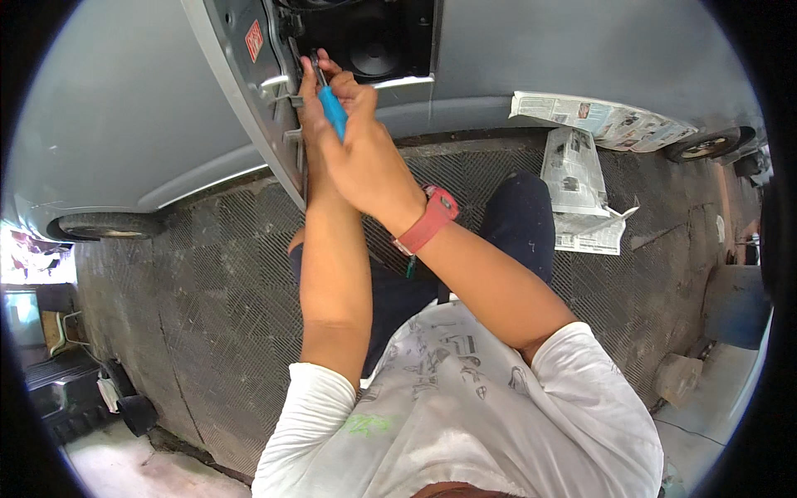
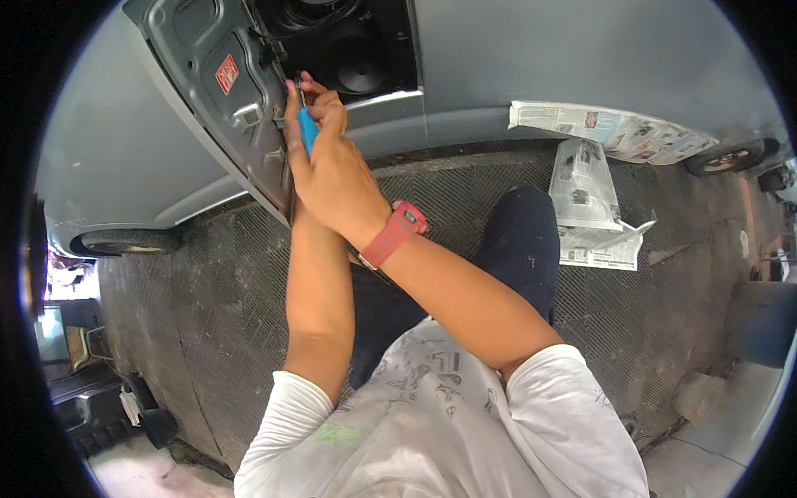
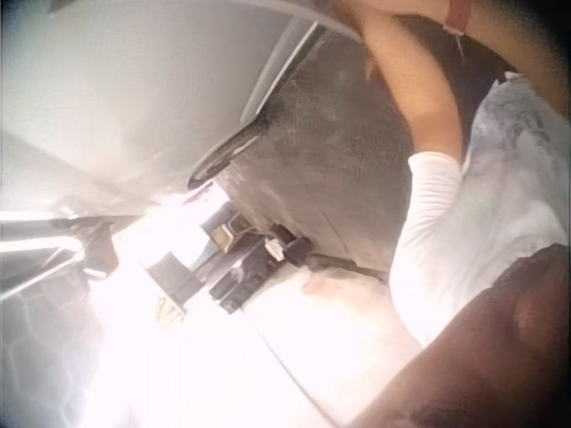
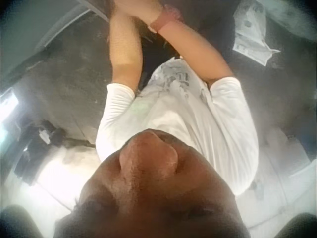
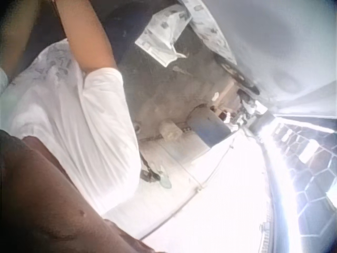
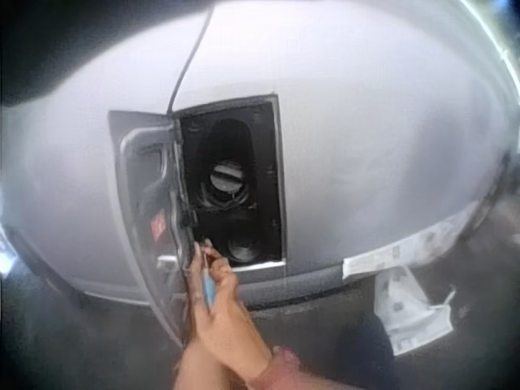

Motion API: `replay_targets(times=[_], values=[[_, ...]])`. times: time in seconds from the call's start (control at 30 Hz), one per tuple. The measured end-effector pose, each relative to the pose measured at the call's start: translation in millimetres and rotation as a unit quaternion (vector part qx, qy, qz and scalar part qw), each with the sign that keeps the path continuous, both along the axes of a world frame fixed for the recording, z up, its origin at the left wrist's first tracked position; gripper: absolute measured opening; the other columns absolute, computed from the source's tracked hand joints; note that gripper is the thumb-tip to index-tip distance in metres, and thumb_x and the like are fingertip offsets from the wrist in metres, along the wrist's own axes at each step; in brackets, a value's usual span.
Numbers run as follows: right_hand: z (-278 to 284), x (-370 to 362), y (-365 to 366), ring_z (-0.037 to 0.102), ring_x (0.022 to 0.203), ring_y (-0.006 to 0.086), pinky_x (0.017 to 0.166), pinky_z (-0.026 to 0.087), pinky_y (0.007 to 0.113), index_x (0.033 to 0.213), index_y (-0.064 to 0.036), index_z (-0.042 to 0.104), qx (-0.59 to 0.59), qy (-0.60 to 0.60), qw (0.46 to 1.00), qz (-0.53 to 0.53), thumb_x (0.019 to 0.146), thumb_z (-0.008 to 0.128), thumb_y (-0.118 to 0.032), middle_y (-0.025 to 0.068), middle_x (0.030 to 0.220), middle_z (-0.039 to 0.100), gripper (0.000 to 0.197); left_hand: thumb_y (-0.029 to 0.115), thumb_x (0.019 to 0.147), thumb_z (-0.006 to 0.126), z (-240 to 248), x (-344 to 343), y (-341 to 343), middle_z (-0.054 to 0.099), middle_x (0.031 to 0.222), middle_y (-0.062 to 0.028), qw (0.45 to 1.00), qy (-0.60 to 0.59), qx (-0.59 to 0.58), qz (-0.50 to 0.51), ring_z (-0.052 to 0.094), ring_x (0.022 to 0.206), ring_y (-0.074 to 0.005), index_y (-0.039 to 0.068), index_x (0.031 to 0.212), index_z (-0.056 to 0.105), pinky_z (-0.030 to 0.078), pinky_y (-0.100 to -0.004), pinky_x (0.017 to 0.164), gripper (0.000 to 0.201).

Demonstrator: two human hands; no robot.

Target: The person uses a screwdriver to remove screws from the fuel door of a car. They then remove the fuel door cover and continue to work on the internal components.

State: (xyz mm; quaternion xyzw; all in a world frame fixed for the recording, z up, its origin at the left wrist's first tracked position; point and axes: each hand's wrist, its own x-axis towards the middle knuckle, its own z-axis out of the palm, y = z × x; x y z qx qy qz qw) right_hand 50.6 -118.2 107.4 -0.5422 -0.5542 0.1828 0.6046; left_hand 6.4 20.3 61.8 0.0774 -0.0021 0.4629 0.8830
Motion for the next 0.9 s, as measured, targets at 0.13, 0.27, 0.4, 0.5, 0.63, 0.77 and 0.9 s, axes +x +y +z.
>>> replay_targets(times=[0.13, 0.27, 0.4, 0.5, 0.63, 0.77, 0.9], values=[[10.3, 0.1, 0.1, 0.072, 0.113, 0.0445, 0.076, 0.059, 0.05, 0.14, 0.0076, 0.035, -0.099, 0.154, 0.981, 0.056, 0.108, 0.062, -0.023, 0.0357, 0.133, 0.064, 0.052, 0.031, 0.102, 0.08, 4.7, 10.3, -7.1, 0.066, 0.092, 0.003, 1.0, -0.005, -0.02, 0.013, 0.045, 0.07, -0.0076, 0.004, 0.118, 0.071, 0.039, -0.0225, 0.062, 0.033], [28.7, 9.5, -22.3, 0.075, 0.102, 0.0382, 0.075, 0.06, 0.047, 0.141, 0.0071, 0.036, -0.192, -0.267, 0.944, 0.021, 0.108, 0.065, -0.033, 0.0257, 0.133, 0.067, 0.06, 0.03, 0.103, 0.079, -4.4, -9.6, 12.5, 0.066, 0.091, 0.0018, 0.999, -0.026, 0.026, -0.03, 0.046, 0.069, -0.0088, 0.005, 0.114, 0.072, 0.042, -0.0239, 0.062, 0.029], [-6.2, -1.3, 18.2, 0.075, 0.096, 0.0507, 0.079, 0.059, 0.056, 0.14, 0.0069, 0.039, -0.004, 0.199, 0.98, -0.002, 0.103, 0.066, -0.028, 0.0333, 0.113, 0.073, 0.058, 0.033, 0.104, 0.077, 12.8, 14.6, -10.0, 0.068, 0.089, -0.0003, 0.999, -0.025, -0.029, 0.009, 0.051, 0.068, -0.0108, 0.006, 0.109, 0.072, 0.047, -0.0269, 0.064, 0.028], [28.3, -9.8, -0.2, 0.074, 0.102, 0.0492, 0.081, 0.059, 0.056, 0.138, 0.0073, 0.04, -0.118, 0.156, 0.98, 0.046, 0.103, 0.065, -0.027, 0.0363, 0.113, 0.07, 0.056, 0.039, 0.103, 0.077, 4.9, -5.6, -1.0, 0.068, 0.088, 0.0028, 0.997, -0.019, -0.067, -0.016, 0.048, 0.068, -0.0089, 0.009, 0.108, 0.072, 0.042, -0.0252, 0.061, 0.031], [20.0, 6.1, -5.4, 0.074, 0.107, 0.0442, 0.083, 0.059, 0.053, 0.136, 0.008, 0.04, -0.099, -0.133, 0.986, -0.014, 0.105, 0.065, -0.032, 0.0359, 0.125, 0.064, 0.056, 0.043, 0.103, 0.076, 6.0, 1.3, 7.9, 0.067, 0.089, 0.0049, 0.997, 0.066, 0.012, 0.047, 0.044, 0.067, -0.0077, 0.01, 0.11, 0.073, 0.039, -0.0241, 0.06, 0.034], [21.1, -4.4, 13.2, 0.072, 0.108, 0.0514, 0.09, 0.058, 0.054, 0.135, 0.0107, 0.038, -0.074, 0.312, 0.946, 0.053, 0.104, 0.065, -0.031, 0.0396, 0.122, 0.065, 0.059, 0.044, 0.102, 0.077, 23.7, 10.7, -17.5, 0.066, 0.09, 0.0064, 0.995, 0.067, -0.063, 0.042, 0.037, 0.065, -0.0071, 0.011, 0.115, 0.074, 0.033, -0.0245, 0.058, 0.036], [18.4, -2.4, -10.3, 0.07, 0.113, 0.0541, 0.095, 0.058, 0.051, 0.134, 0.0122, 0.035, -0.053, 0.02, 0.998, 0.018, 0.107, 0.064, -0.029, 0.0396, 0.125, 0.064, 0.057, 0.045, 0.101, 0.078, 8.3, -5.6, 7.2, 0.067, 0.089, 0.007, 0.999, 0.031, -0.011, 0.002, 0.036, 0.065, -0.0065, 0.011, 0.114, 0.075, 0.031, -0.0244, 0.057, 0.037]])
